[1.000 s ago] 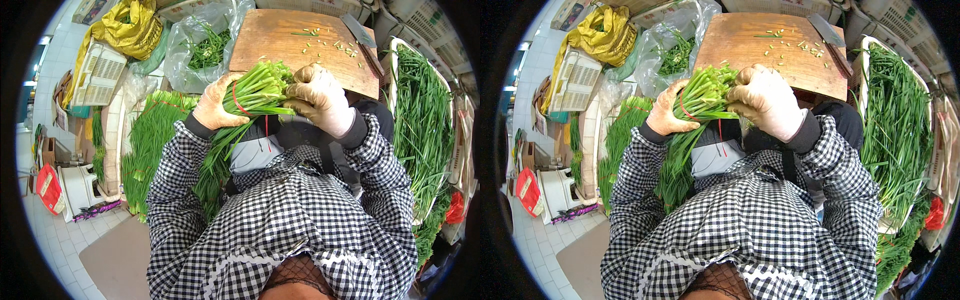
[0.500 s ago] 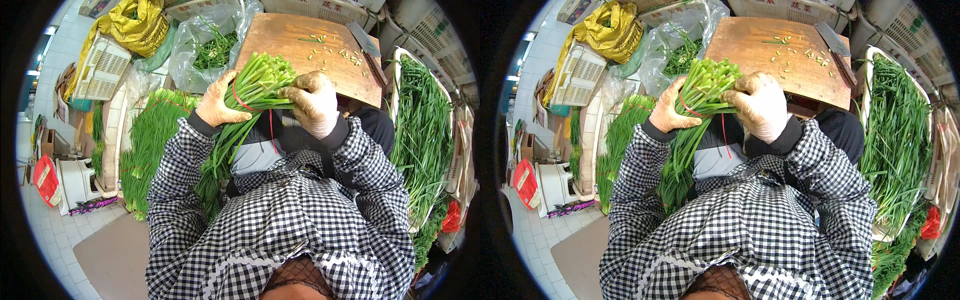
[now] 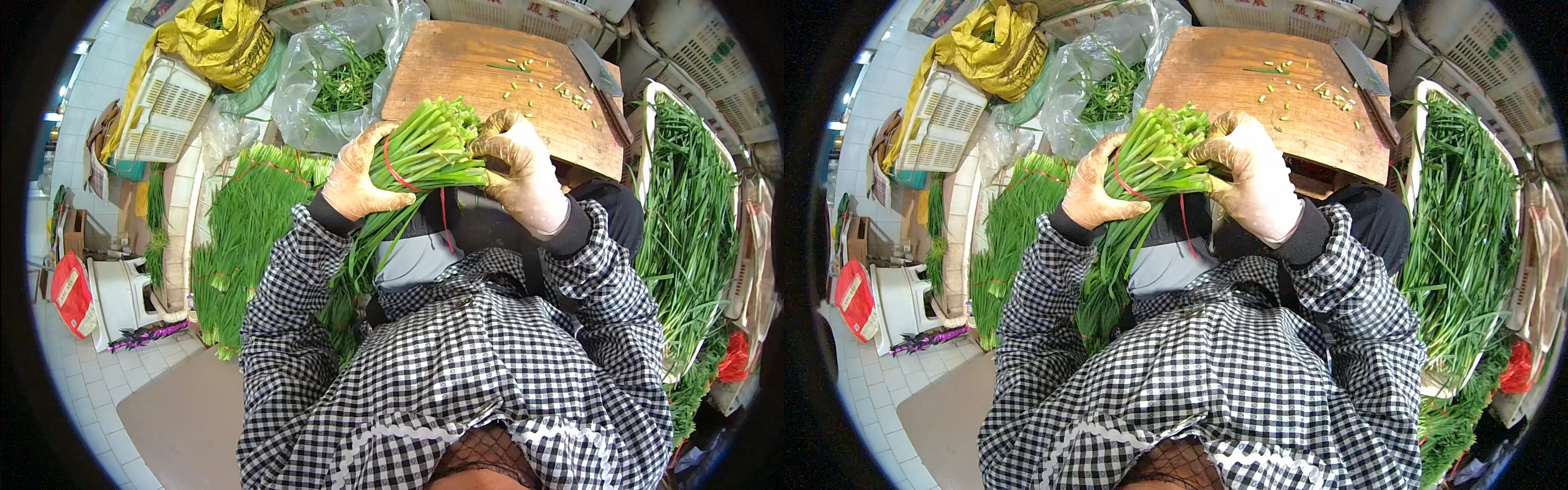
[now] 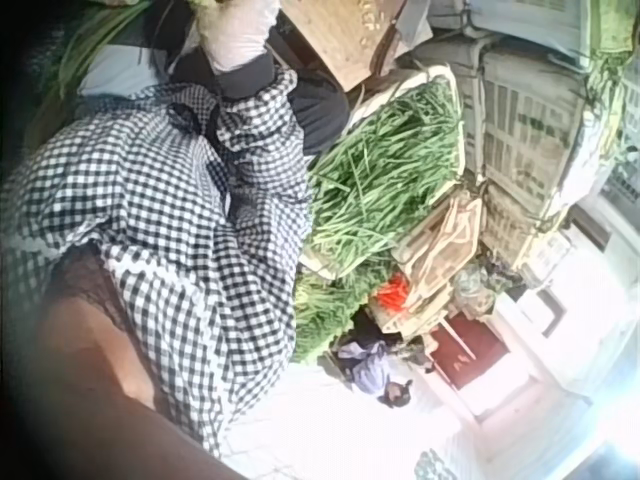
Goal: The person trims the ends of green onions using a knife on a wooden cutting board, then bundles them with rubber bands and places them into a white basket. The person repeats this process for multiple bunches of green onions.
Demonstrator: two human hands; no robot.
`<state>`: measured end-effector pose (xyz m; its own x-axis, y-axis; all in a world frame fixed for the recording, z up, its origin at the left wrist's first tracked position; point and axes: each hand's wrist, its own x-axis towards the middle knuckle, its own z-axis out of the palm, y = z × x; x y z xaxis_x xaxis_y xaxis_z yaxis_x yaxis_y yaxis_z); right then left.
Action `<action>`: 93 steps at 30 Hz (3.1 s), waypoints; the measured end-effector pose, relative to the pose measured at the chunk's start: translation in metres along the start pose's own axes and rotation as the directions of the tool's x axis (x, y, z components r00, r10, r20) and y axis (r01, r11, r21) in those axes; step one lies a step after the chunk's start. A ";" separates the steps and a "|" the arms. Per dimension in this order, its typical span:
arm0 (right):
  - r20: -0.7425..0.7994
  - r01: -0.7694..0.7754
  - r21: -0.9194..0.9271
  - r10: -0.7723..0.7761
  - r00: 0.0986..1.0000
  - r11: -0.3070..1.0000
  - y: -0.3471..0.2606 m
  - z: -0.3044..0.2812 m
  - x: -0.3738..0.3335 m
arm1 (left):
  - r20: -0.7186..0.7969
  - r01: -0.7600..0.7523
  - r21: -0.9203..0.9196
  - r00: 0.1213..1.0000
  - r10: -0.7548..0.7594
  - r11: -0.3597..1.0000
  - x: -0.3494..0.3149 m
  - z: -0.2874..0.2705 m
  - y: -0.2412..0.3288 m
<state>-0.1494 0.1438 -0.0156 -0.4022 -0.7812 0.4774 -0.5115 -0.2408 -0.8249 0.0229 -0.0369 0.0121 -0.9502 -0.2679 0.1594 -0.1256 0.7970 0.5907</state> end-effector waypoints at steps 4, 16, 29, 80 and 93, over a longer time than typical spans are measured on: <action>-0.056 -0.020 0.124 0.027 0.998 0.992 0.006 0.011 -0.004 | -0.010 0.011 -0.003 1.000 -0.011 1.000 0.000 0.000 0.001; -0.217 -0.234 0.509 0.386 0.896 0.828 0.031 -0.048 -0.004 | -0.146 0.006 0.058 0.989 0.003 0.998 -0.004 0.005 -0.005; -0.310 -0.089 -0.120 0.048 0.950 0.989 0.013 -0.026 0.032 | -0.247 0.013 0.113 0.969 0.016 0.993 -0.016 -0.004 -0.006; -0.164 -0.465 -0.025 0.455 0.875 0.885 0.040 -0.099 0.005 | -0.465 0.350 -0.733 0.369 -0.805 0.584 -0.111 0.073 -0.180; -0.700 -0.517 0.147 0.458 0.548 0.843 0.017 -0.368 -0.172 | -0.082 -0.169 -0.218 0.985 0.155 0.961 0.090 0.117 0.058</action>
<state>-0.3684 0.4858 0.0001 -0.9861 -0.1357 0.0958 -0.1118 0.1156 -0.9870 -0.1034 0.0487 -0.0322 -0.9314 -0.1849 0.3135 0.1024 0.6933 0.7133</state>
